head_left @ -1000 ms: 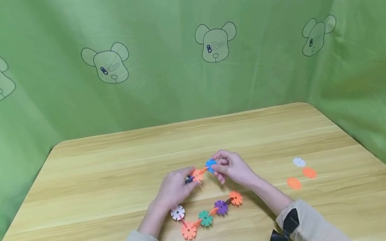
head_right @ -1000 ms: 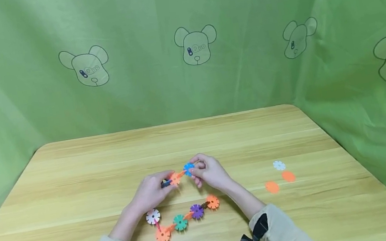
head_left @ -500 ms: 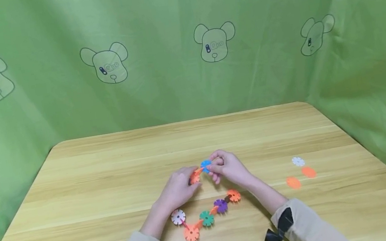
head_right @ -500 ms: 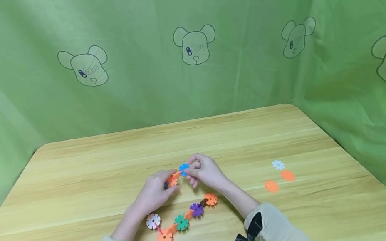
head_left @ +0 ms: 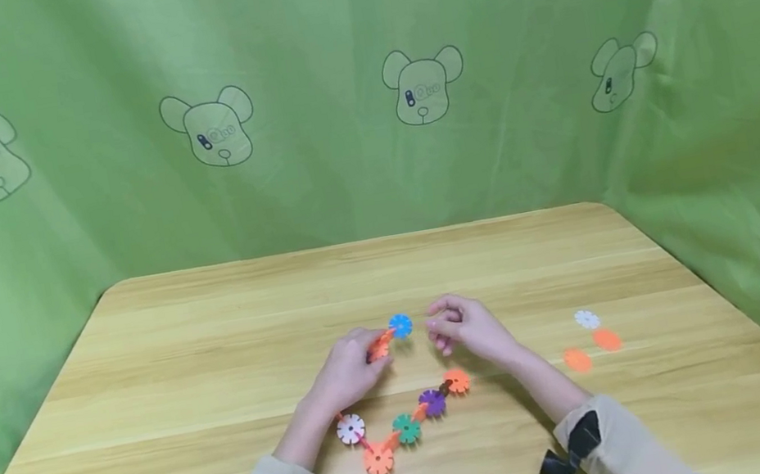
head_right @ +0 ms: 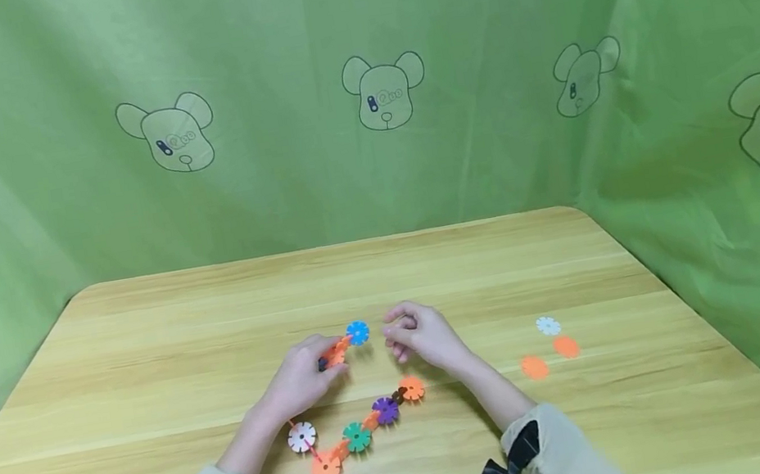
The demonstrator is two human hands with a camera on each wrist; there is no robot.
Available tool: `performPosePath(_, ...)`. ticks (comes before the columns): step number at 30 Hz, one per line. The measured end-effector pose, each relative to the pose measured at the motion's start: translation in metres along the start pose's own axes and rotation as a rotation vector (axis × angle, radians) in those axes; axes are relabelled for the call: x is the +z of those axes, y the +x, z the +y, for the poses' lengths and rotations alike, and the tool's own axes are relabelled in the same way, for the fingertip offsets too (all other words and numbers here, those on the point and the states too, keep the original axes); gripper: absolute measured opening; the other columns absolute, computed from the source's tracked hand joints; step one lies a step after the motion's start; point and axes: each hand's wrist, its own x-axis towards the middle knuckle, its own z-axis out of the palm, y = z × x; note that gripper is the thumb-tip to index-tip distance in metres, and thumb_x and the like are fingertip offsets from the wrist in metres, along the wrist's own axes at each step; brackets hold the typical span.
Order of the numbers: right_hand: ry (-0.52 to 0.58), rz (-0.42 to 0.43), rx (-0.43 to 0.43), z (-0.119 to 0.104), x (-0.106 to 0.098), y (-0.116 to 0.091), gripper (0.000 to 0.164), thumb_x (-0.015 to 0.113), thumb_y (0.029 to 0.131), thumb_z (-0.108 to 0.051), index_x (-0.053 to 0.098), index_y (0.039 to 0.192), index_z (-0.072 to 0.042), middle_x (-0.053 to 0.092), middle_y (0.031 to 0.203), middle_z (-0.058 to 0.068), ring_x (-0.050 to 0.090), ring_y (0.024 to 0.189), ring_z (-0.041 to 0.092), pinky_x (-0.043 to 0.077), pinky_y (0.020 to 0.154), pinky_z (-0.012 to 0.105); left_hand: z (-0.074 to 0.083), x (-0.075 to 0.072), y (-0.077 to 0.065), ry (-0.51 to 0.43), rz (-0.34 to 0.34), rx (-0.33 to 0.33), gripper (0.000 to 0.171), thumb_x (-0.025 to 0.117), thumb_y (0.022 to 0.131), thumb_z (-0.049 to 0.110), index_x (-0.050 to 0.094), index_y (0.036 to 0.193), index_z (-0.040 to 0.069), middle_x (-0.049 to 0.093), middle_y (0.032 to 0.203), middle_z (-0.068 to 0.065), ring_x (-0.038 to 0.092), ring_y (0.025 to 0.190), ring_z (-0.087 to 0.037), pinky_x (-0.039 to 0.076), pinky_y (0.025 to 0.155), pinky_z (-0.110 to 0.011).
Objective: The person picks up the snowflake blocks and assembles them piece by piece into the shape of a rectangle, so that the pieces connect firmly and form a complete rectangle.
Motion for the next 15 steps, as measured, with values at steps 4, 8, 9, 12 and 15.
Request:
performPosePath(4, -0.011, 0.016, 0.02, 0.006, -0.019, -0.011, 0.035, 0.059, 0.09, -0.008, 0.046, 0.115, 0.013, 0.061, 0.088, 0.024, 0.061, 0.072, 0.025, 0.055, 0.064, 0.032, -0.001, -0.001, -0.001, -0.013, -0.001, -0.021, 0.038, 0.068, 0.084, 0.015, 0.06, 0.117, -0.002, 0.063, 0.107, -0.014, 0.059, 0.096, -0.026, 0.05, 0.083, -0.037)
performPosePath(8, -0.085, 0.05, 0.024, 0.01, -0.04, -0.027, 0.037, 0.06, 0.089, -0.01, 0.047, 0.115, 0.013, 0.061, 0.092, 0.023, 0.061, 0.076, 0.027, 0.055, 0.068, 0.032, -0.001, -0.002, 0.0, -0.026, -0.006, -0.045, 0.038, 0.068, 0.084, 0.014, 0.059, 0.118, -0.002, 0.062, 0.11, -0.016, 0.058, 0.1, -0.028, 0.049, 0.086, -0.038)
performPosePath(9, -0.106, 0.062, 0.021, 0.011, -0.046, -0.031, 0.038, 0.061, 0.089, -0.01, 0.047, 0.115, 0.013, 0.061, 0.092, 0.022, 0.062, 0.077, 0.027, 0.055, 0.068, 0.032, -0.001, -0.002, 0.0, -0.026, -0.008, -0.052, 0.039, 0.068, 0.084, 0.014, 0.059, 0.118, -0.002, 0.061, 0.112, -0.016, 0.058, 0.102, -0.029, 0.048, 0.087, -0.038)
performPosePath(12, -0.169, 0.097, 0.013, 0.015, -0.064, -0.045, 0.037, 0.061, 0.089, -0.011, 0.049, 0.114, 0.013, 0.061, 0.094, 0.022, 0.061, 0.08, 0.027, 0.055, 0.067, 0.033, -0.001, -0.003, 0.0, -0.029, -0.014, -0.072, 0.04, 0.067, 0.085, 0.014, 0.058, 0.119, -0.003, 0.06, 0.115, -0.018, 0.056, 0.106, -0.03, 0.047, 0.089, -0.039)
performPosePath(15, -0.231, 0.135, 0.02, 0.018, -0.081, -0.06, 0.035, 0.062, 0.089, -0.012, 0.051, 0.113, 0.011, 0.061, 0.094, 0.021, 0.061, 0.078, 0.025, 0.054, 0.064, 0.032, -0.002, -0.003, 0.0, -0.034, -0.022, -0.094, 0.041, 0.067, 0.085, 0.015, 0.057, 0.12, -0.003, 0.059, 0.116, -0.018, 0.055, 0.107, -0.03, 0.047, 0.09, -0.04)
